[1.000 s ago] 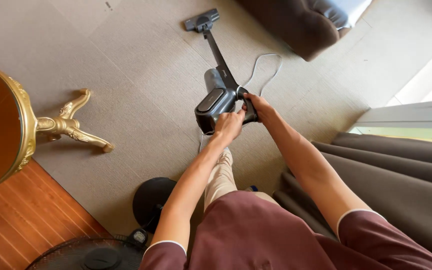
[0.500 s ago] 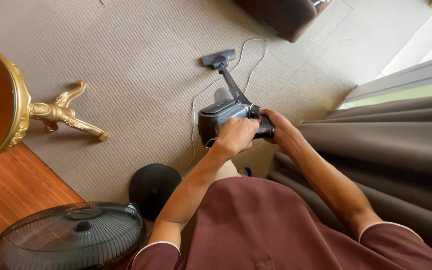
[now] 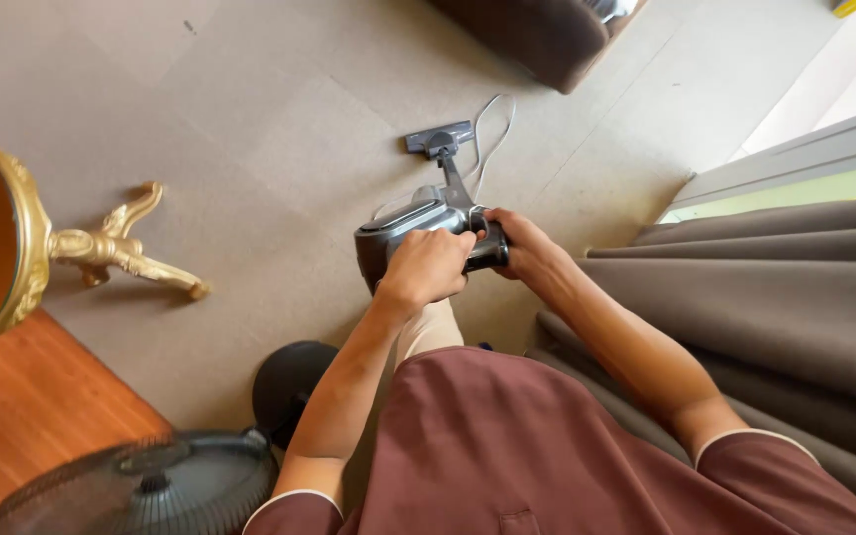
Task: The person uses a corded stick vacuum to clean the carpeted floor of a bedroom. They move the vacuum back and forth around a bed with unmade bedding, a standing fan, and a small table.
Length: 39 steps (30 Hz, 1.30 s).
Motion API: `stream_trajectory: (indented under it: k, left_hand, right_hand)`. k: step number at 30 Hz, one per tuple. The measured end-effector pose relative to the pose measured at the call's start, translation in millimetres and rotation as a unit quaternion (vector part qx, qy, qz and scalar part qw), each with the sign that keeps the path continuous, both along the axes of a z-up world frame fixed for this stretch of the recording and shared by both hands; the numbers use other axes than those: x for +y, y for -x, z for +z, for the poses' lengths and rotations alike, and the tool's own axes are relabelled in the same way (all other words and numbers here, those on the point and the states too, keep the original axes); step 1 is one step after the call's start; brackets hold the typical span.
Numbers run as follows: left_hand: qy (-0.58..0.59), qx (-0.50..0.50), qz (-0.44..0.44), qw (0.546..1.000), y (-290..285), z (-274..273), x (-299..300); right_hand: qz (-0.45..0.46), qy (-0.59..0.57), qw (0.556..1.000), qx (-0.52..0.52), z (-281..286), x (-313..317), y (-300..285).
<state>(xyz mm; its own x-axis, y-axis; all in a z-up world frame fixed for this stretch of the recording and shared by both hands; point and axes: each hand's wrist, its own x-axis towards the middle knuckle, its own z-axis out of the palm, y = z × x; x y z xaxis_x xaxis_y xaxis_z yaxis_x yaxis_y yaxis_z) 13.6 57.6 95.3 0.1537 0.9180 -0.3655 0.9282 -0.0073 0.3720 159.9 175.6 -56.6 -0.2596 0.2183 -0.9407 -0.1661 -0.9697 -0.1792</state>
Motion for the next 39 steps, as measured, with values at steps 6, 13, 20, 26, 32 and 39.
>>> stream_trajectory:
  k: [6, 13, 20, 26, 32, 39]
  left_hand:
    - [0.011, 0.006, -0.016, 1.0, 30, -5, 73]
    - [0.012, 0.008, -0.026, 1.0, 76, -74, 161]
    - [-0.021, 0.012, -0.017, 1.0, 119, -168, 239]
    - [-0.03, 0.018, -0.002, 0.999, 121, -209, 241]
    - [-0.02, 0.045, -0.069, 0.996, 77, -170, 174]
    - [-0.014, 0.051, -0.133, 0.99, -4, -98, 74]
  right_hand:
    - [-0.028, -0.001, 1.0, -0.006, 10, 63, 25]
    - [-0.013, -0.031, 0.999, -0.012, -31, 141, 73]
    - [-0.003, -0.123, 0.99, -0.074, -73, 220, 124]
    - [-0.024, -0.15, 0.985, -0.08, -112, 225, 131]
    - [-0.043, -0.14, 0.988, -0.058, -97, 144, 79]
    - [-0.088, -0.062, 0.992, -0.059, -53, 27, -16]
